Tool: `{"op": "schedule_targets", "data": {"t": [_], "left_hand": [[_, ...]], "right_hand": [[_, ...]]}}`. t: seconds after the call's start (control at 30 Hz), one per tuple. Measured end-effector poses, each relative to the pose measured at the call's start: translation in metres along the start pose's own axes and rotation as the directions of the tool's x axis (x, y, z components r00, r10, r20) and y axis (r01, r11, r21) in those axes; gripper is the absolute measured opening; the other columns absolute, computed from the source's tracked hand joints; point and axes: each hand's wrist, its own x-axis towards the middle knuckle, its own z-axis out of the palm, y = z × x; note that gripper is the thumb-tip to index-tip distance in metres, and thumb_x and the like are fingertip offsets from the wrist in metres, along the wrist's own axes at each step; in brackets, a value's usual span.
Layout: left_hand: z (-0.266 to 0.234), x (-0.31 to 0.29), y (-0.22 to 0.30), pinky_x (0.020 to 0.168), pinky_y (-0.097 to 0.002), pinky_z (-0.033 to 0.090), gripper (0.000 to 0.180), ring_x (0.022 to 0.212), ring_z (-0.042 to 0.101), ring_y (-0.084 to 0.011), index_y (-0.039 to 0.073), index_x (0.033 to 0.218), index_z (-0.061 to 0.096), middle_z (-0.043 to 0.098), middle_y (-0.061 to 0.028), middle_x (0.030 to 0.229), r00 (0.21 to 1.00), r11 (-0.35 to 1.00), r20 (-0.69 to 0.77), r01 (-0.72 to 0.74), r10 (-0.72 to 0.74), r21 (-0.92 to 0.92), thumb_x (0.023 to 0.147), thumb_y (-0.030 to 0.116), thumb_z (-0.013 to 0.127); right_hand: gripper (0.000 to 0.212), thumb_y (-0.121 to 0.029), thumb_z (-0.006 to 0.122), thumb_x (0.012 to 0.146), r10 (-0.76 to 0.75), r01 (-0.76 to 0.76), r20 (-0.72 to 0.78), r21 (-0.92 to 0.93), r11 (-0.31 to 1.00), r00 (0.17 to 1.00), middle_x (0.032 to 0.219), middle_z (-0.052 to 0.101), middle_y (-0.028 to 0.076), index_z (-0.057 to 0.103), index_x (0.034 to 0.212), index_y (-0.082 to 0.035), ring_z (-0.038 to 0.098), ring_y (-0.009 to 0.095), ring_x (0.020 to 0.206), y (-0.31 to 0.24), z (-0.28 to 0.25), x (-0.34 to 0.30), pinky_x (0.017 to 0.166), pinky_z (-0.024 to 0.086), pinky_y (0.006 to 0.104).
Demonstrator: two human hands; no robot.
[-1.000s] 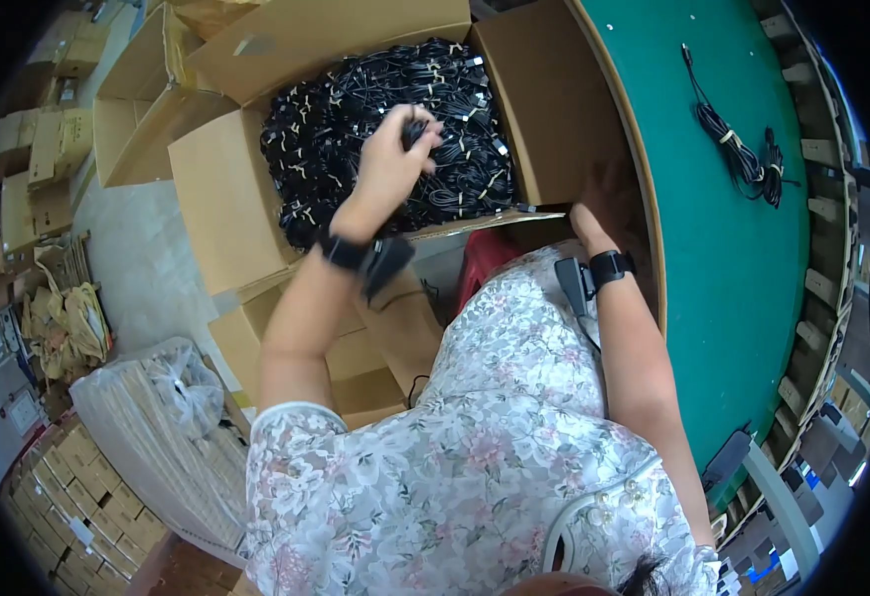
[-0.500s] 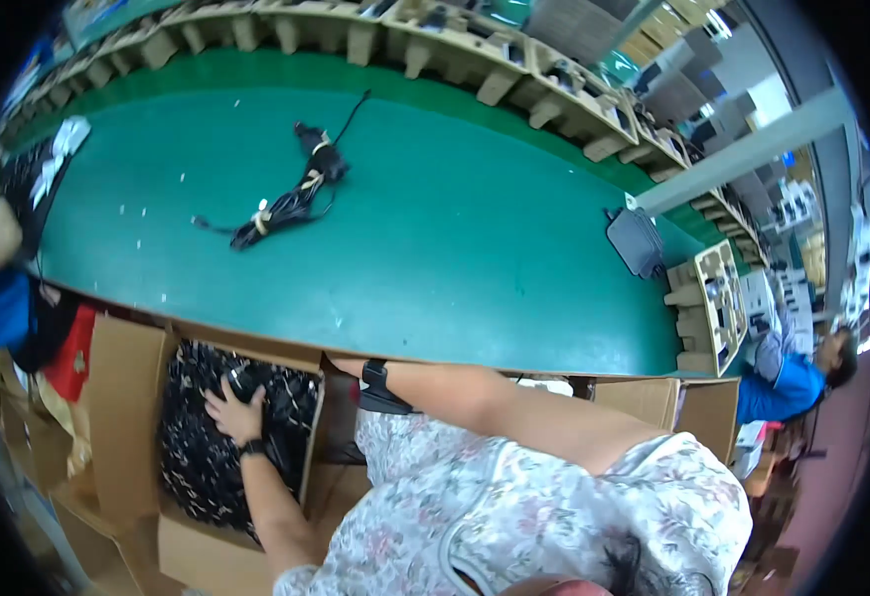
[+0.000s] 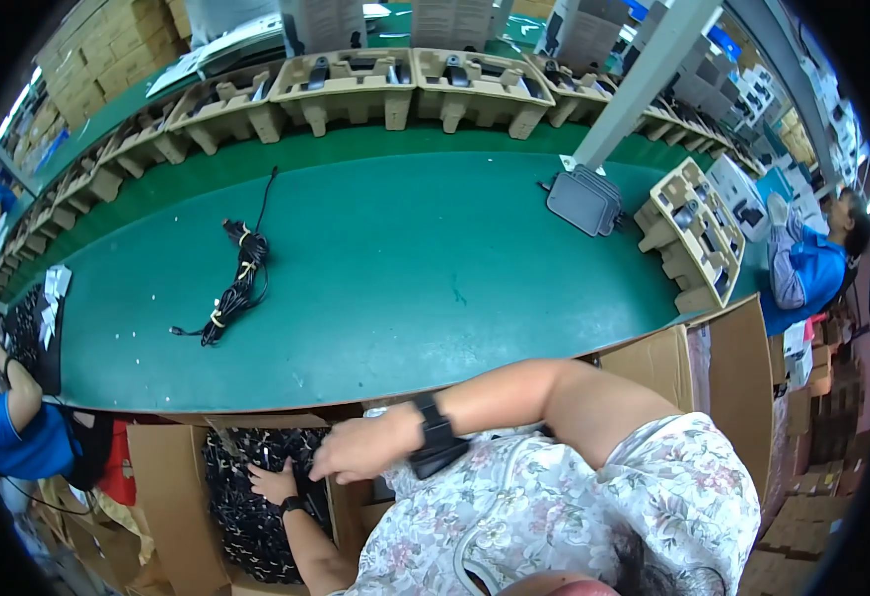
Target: The person packs electronic components by hand, placing a base plate and a bundled cable into a cardboard tray before sliding a box over it. They repeat this process multiple times, occasionally reaching into a large shipping carton to retrieve more cables.
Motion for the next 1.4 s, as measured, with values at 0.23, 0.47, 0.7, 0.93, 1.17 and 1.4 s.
{"op": "schedule_targets", "data": {"t": [0.23, 0.47, 0.7, 0.93, 1.17, 1.4], "left_hand": [[-0.028, 0.006, 0.013, 0.085, -0.0419, 0.047, 0.077, 0.099, 0.058, -0.0355, 0.001, 0.127, 0.041, 0.058, -0.0249, 0.11, 0.977, 0.996, 0.2, 0.084, -0.077, -0.029, 0.067, 0.034, 0.076], [0.007, 0.024, -0.041, 0.082, -0.0379, 0.047, 0.051, 0.091, 0.061, -0.0299, -0.002, 0.109, 0.057, 0.063, -0.0182, 0.104, 0.925, 0.691, 0.287, 0.377, -0.248, -0.617, 0.074, 0.033, 0.066], [-0.111, -0.034, -0.01, 0.076, -0.0346, 0.049, 0.047, 0.087, 0.06, -0.0231, 0.009, 0.113, 0.061, 0.061, -0.0062, 0.105, 0.888, -0.347, 0.432, 0.359, -0.159, -0.867, 0.078, 0.041, 0.061], [-0.294, -0.02, 0.037, 0.075, -0.0344, 0.053, 0.049, 0.097, 0.058, -0.0239, 0.012, 0.122, 0.053, 0.059, -0.008, 0.115, 0.973, -0.126, -0.232, -0.227, 0.022, -0.966, 0.086, 0.044, 0.053], [-0.356, -0.041, 0.235, 0.075, -0.0339, 0.053, 0.038, 0.092, 0.062, -0.0238, 0.007, 0.12, 0.054, 0.059, -0.0146, 0.115, 0.918, -0.156, -0.247, -0.207, 0.311, -0.966, 0.09, 0.031, 0.052], [-0.301, -0.042, 0.393, 0.07, -0.0302, 0.052, 0.04, 0.087, 0.059, -0.0148, 0.001, 0.116, 0.052, 0.061, -0.0076, 0.101, 0.527, 0.341, 0.137, -0.312, 0.839, -0.887, 0.085, 0.023, 0.064]], "right_hand": [[0.029, -0.018, 0.052, 0.09, 0.24, -0.155, -0.443, 0.22, 0.963, 0.864, 0.112, 0.062, 0.013, 0.058, 0.116, -0.009, 0.06, 0.028, 0.101, -0.029, -0.114, -0.159, 0.086, 0.049, 0.0373], [0.052, -0.026, 0.067, 0.08, 0.337, -0.975, -0.937, -0.021, 0.219, 0.096, 0.118, 0.054, 0.016, 0.049, 0.124, -0.006, 0.052, 0.033, 0.108, 0.024, -0.162, -0.33, 0.091, 0.044, 0.0379], [0.067, -0.034, 0.073, 0.072, 0.468, -0.997, -0.882, -0.076, -0.017, 0.059, 0.112, 0.051, 0.019, 0.046, 0.127, -0.006, 0.051, 0.035, 0.104, 0.058, -0.152, -0.347, 0.087, 0.046, 0.0432], [0.066, -0.03, 0.073, 0.072, 0.583, -0.992, -0.808, -0.015, 0.123, 0.084, 0.114, 0.05, 0.017, 0.046, 0.128, -0.009, 0.048, 0.035, 0.108, 0.046, -0.152, -0.36, 0.087, 0.046, 0.0426], [0.06, -0.023, 0.072, 0.072, 0.381, -0.955, -0.882, -0.209, 0.212, 0.278, 0.117, 0.051, 0.014, 0.048, 0.126, -0.01, 0.051, 0.033, 0.106, 0.027, -0.13, -0.353, 0.083, 0.047, 0.0405], [0.056, -0.011, 0.067, 0.072, 0.54, -0.911, -0.738, -0.269, 0.313, 0.404, 0.129, 0.048, 0.007, 0.049, 0.126, -0.014, 0.047, 0.027, 0.115, 0.004, -0.167, -0.329, 0.087, 0.044, 0.0374]]}}
